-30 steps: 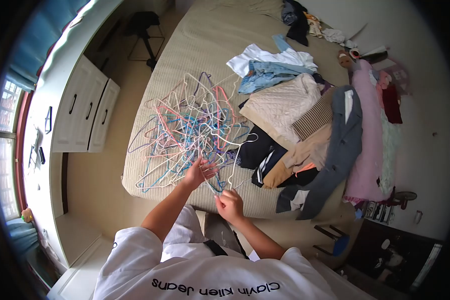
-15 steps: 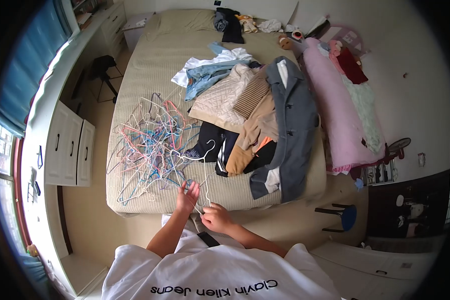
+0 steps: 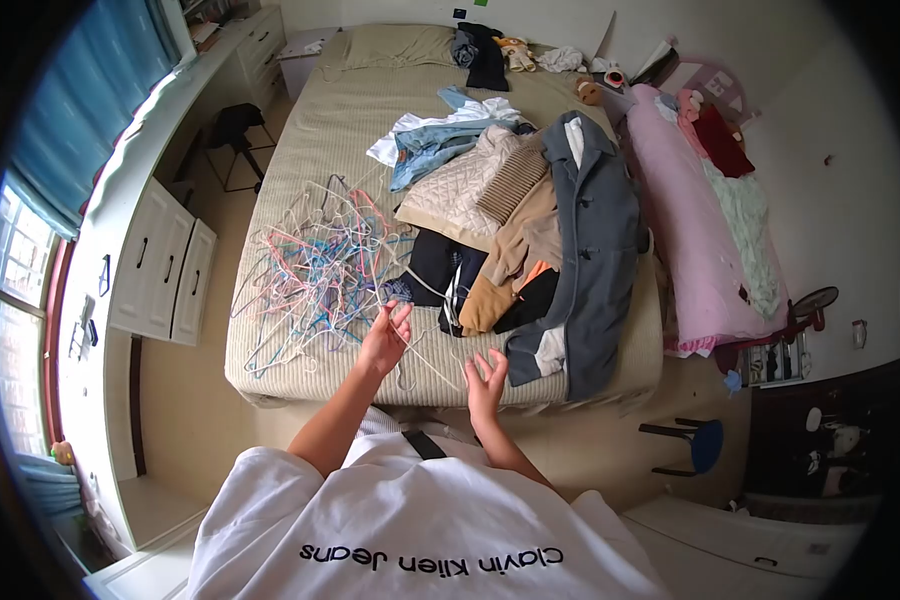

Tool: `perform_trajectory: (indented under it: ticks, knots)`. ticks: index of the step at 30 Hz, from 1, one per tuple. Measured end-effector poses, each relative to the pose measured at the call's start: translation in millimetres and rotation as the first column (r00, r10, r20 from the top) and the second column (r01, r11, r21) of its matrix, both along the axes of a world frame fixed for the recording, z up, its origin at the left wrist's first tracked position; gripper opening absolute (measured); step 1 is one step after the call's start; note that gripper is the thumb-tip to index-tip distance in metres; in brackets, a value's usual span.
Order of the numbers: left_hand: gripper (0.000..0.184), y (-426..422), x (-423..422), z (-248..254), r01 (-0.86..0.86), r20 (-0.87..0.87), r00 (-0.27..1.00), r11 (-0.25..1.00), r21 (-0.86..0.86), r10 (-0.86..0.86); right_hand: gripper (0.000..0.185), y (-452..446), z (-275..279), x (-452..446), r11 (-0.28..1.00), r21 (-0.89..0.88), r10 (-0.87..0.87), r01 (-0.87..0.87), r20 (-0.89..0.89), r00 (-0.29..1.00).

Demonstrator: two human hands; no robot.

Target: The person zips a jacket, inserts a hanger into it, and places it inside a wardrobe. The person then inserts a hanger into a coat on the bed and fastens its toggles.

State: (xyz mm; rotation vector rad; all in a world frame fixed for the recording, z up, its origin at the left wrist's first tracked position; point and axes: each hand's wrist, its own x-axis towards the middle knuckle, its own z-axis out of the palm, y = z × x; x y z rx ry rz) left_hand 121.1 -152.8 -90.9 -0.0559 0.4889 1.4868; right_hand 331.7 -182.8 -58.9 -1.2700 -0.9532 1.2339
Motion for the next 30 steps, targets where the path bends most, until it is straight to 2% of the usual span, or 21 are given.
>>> perform_trajectory:
  ticks: [2,4,5,6,7,10,11,12,13,15,17,18,20,23,26,27,30]
  knots:
    - [0.029,-5.7,-4.2,4.0,0.126,-0.043,0.992,0.987,0.1,-0.122,0.042,-0.3,1.3,-0.1,0.935,-0.353,-0.059,0.026,-0.083,0.995]
    - [0.03,-11.1,-8.4,11.2,0.227,-0.08,0.973,0.964,0.136,-0.218,0.04,4.4,2.2,4.0,0.773,-0.552,0.027,-0.314,-0.465,0.885]
    - [0.031,-13.9,-7.5,20.1,0.264,-0.089,0.963,0.956,0.126,-0.255,0.04,5.1,2.9,3.5,0.654,-0.577,0.017,-0.489,-0.635,0.772]
    - [0.031,-15.7,-7.9,24.7,0.302,-0.096,0.952,0.946,0.117,-0.292,0.04,2.0,2.7,-0.4,0.652,-0.532,0.054,-0.541,-0.679,0.732]
    - [0.036,-16.9,-12.6,15.6,0.336,-0.021,0.939,0.909,0.245,-0.342,0.04,-2.4,2.1,-5.9,0.646,-0.482,0.093,-0.592,-0.72,0.688]
    - [0.04,-20.9,-17.1,63.2,0.282,-0.236,0.934,0.959,0.023,-0.269,0.035,-8.1,1.0,-18.4,0.635,-0.376,0.191,-0.675,-0.77,0.609]
    - [0.05,-20.9,-26.4,62.0,0.352,-0.318,0.897,0.931,0.098,-0.306,0.033,-8.3,7.8,-22.6,0.636,-0.348,0.22,-0.689,-0.773,0.594]
    - [0.052,-22.0,-33.3,61.4,0.387,-0.344,0.878,0.917,0.1,-0.333,0.032,-8.4,14.8,-27.9,0.636,-0.321,0.25,-0.701,-0.775,0.581]
    - [0.054,-21.8,-40.3,61.6,0.421,-0.369,0.858,0.901,0.105,-0.358,0.032,-9.0,22.8,-35.0,0.634,-0.421,0.257,-0.649,-0.676,0.69]
    - [0.065,-13.6,-53.6,73.0,0.511,-0.419,0.794,0.857,0.069,-0.44,0.03,-6.3,31.3,-50.2,0.625,-0.389,0.307,-0.677,-0.675,0.671]
    - [0.07,-9.3,-65.3,70.8,0.468,-0.194,0.876,0.876,0.115,-0.442,0.03,-6.4,45.4,-67.8,0.629,-0.386,0.322,-0.675,-0.661,0.678]
    - [0.072,-5.1,-70.8,70.0,0.443,-0.078,0.897,0.887,0.134,-0.436,0.033,-5.9,51.3,-78.2,0.65,-0.385,0.374,-0.655,-0.589,0.717]
    - [0.077,6.2,-79.9,71.7,0.366,-0.041,0.929,0.901,0.235,-0.367,0.031,-0.3,61.7,-92.4,0.643,-0.35,0.454,-0.681,-0.542,0.707]
    - [0.08,30.1,-99.5,86.4,0.311,-0.05,0.949,0.898,0.311,-0.311,0.038,4.5,67.8,-109.1,0.628,-0.388,0.515,-0.675,-0.443,0.734]
    - [0.082,52.9,-121.9,91.2,0.318,-0.088,0.948,0.88,0.354,-0.307,0.059,0.8,73.4,-127.2,0.703,-0.322,0.588,-0.634,-0.237,0.773]
    - [0.082,58.2,-127.2,92.1,0.321,-0.096,0.947,0.875,0.363,-0.308,0.088,-0.3,59.8,-132.2,0.717,-0.311,0.613,-0.624,-0.146,0.776]
    - [0.083,67.6,-135.9,95.4,0.345,-0.134,0.939,0.853,0.392,-0.318,0.11,-12.8,38.0,-160.0,0.861,-0.116,0.508,-0.495,0.207,0.836]
